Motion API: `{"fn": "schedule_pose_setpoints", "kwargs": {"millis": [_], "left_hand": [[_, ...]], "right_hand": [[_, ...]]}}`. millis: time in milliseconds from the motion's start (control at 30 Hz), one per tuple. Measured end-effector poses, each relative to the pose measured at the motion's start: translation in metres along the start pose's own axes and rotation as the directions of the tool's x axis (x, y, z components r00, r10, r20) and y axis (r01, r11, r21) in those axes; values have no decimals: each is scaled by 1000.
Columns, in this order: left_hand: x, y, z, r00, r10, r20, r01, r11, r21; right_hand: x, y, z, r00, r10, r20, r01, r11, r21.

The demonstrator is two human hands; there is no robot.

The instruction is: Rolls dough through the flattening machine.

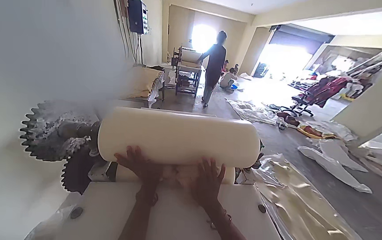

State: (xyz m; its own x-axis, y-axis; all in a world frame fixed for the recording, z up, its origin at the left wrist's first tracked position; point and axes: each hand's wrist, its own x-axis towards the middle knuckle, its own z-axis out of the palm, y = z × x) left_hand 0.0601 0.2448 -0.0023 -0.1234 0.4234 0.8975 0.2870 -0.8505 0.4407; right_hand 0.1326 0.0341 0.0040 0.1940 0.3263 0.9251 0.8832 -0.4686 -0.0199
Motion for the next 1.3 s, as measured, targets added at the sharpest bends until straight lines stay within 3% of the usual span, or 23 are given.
{"fn": "schedule_pose_setpoints", "kwargs": {"millis": [67, 133, 300, 433, 600, 833, 900, 1033, 1133, 1300], "left_hand": [[-2, 7, -4, 1000, -4, -14, 3, 1000, -30], [-5, 19, -10, 998, 10, 59, -7, 998, -56], [-15, 81, -11, 957, 176, 230, -118, 962, -247], [-19, 92, -9, 924, 257, 283, -196, 954, -225], [-23, 81, -1, 932, 206, 297, -152, 969, -195], [-30, 74, 7, 964, 232, 130, -204, 959, -199], [-30, 89, -3, 967, 196, 161, -149, 953, -265], [-32, 151, -19, 927, 69, 368, 48, 953, -300], [-41, 164, -7, 940, 54, 337, 43, 961, -274], [-46, 151, -3, 952, 89, 293, 17, 940, -340]], "right_hand": [[-1, 2, 0, 1000, 12, -11, -12, 1000, -5], [-2, 3, 1, 1000, 21, -15, -21, 1000, -15], [-3, 6, 3, 997, 52, -58, -50, 998, 30], [-4, 8, 6, 993, 87, -84, -86, 996, 18], [-3, 10, 8, 991, 103, -80, -101, 995, 21], [-2, 13, 13, 985, 121, -123, -120, 993, 18], [-1, 14, 14, 982, 129, -141, -127, 992, 25], [-1, 15, 13, 956, 200, -213, -192, 980, 58], [-9, 23, 24, 930, 258, -262, -234, 965, 121], [-8, 20, 20, 945, 264, -195, -247, 963, 105]]}}
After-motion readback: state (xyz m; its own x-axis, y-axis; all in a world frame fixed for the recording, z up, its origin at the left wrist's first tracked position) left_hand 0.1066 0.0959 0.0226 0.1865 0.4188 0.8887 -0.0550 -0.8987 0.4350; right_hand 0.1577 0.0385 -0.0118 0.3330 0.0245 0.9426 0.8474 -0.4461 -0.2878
